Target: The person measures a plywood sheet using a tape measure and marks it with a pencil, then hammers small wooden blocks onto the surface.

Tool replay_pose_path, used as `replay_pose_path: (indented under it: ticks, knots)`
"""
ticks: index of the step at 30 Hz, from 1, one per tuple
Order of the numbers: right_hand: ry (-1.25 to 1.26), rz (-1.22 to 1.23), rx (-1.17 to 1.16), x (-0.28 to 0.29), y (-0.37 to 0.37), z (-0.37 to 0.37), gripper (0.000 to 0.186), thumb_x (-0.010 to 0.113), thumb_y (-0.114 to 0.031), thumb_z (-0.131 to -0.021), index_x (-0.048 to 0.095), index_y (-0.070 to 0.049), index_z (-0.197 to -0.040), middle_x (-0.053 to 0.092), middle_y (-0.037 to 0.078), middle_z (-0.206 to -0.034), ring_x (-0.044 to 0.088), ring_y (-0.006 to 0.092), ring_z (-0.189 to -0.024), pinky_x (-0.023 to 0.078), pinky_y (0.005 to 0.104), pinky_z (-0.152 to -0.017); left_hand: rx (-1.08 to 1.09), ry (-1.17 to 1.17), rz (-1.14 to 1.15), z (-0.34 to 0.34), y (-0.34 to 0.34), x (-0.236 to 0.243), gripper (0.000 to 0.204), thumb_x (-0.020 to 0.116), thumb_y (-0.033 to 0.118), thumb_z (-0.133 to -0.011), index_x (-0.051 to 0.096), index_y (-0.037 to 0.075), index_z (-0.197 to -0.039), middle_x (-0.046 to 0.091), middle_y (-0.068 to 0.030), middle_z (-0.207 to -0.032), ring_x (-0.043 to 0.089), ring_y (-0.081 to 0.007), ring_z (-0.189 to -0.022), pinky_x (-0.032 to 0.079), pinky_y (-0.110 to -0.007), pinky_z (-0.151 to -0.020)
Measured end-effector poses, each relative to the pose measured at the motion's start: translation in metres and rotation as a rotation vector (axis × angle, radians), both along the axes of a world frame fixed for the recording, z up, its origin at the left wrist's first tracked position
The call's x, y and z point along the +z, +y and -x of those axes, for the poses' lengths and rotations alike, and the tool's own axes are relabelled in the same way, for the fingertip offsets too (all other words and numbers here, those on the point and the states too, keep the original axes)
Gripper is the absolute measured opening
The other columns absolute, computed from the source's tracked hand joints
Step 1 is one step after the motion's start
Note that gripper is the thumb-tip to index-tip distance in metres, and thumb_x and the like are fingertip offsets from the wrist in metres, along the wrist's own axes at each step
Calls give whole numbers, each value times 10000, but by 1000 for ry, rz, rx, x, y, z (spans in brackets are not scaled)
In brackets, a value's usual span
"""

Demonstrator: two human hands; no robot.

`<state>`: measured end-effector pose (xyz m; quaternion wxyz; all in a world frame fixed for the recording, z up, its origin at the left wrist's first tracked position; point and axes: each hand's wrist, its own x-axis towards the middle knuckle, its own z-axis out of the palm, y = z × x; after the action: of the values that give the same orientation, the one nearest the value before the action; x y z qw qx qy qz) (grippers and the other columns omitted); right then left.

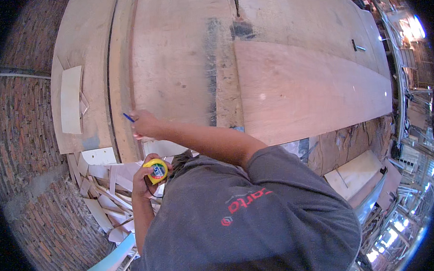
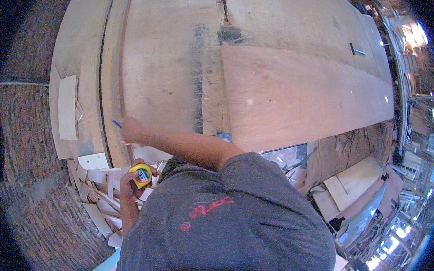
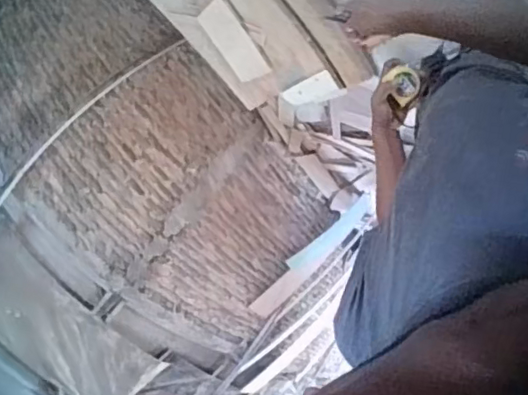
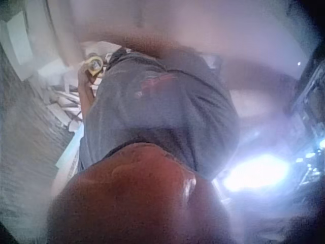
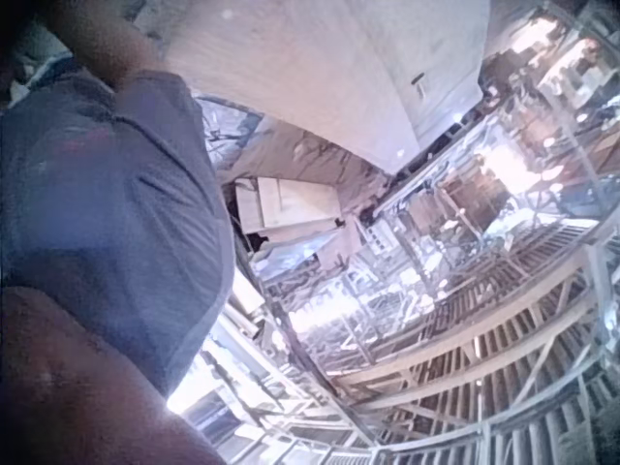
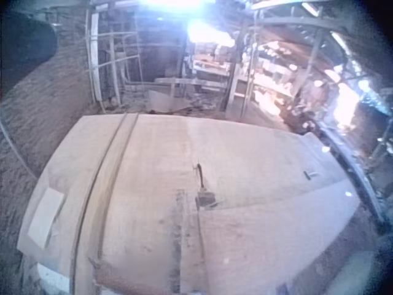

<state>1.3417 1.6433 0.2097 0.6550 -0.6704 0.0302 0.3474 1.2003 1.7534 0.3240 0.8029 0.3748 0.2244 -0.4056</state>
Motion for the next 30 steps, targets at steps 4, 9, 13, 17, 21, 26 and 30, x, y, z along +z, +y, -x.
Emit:
replay_pose_path:
  ticks: [4,9,13,17,21,26,30]
  knots:
    - [-144,196,-29,11,66,-35,549,634,-27,-826,533,-40,-1366,684,217,-999,708,281,-803,558,408,-647,-23,-6,-74,-10,42,7,460,648,244,-786,509,31,-1169,663,-265,-1032,694,-328,-910,600,-343,-621]
    - [-169,203,-163,-20,104,-61,257,578,-73,-829,674,-56,-1067,700,215,-970,676,335,-971,525,457,-805,-98,-20,-189,-32,78,13,467,685,278,-893,536,-67,-1170,685,-218,-970,725,-320,-856,620,-323,-627]
    - [-213,197,-173,43,81,-40,482,524,-39,-858,574,-84,-1335,681,236,-1086,683,322,-982,547,412,-802,-123,-96,-229,-36,89,12,513,709,300,-908,516,-75,-1200,685,-195,-951,729,-328,-865,627,-324,-591]
    - [-340,105,-101,21,35,7,444,577,-128,-868,600,-41,-1302,657,239,-1191,638,327,-1111,495,420,-950,-164,-119,-253,-46,72,1,544,707,293,-913,480,-20,-1295,670,-161,-1023,734,-315,-871,625,-294,-583]
    - [-459,-61,262,76,-59,71,469,664,-237,-853,626,-49,-1281,602,202,-1317,561,327,-1237,428,429,-1043,-133,-91,-231,-39,37,-6,516,719,189,-902,482,50,-1339,641,-110,-1113,711,-241,-938,637,-318,-635]
    - [-642,137,141,117,-146,147,556,777,-196,-752,624,-76,-1273,559,165,-1370,507,360,-1281,393,443,-1082,-226,-9,20,-13,-44,-23,563,731,210,-896,453,67,-1364,599,-74,-1211,651,-202,-1079,596,-336,-859]
    - [-661,216,44,135,-228,189,576,808,-213,-730,625,-99,-1264,584,182,-1324,557,352,-1220,445,433,-1028,-379,-95,20,8,-130,-16,581,739,267,-885,465,49,-1349,578,-75,-1258,626,-195,-1125,563,-326,-930]
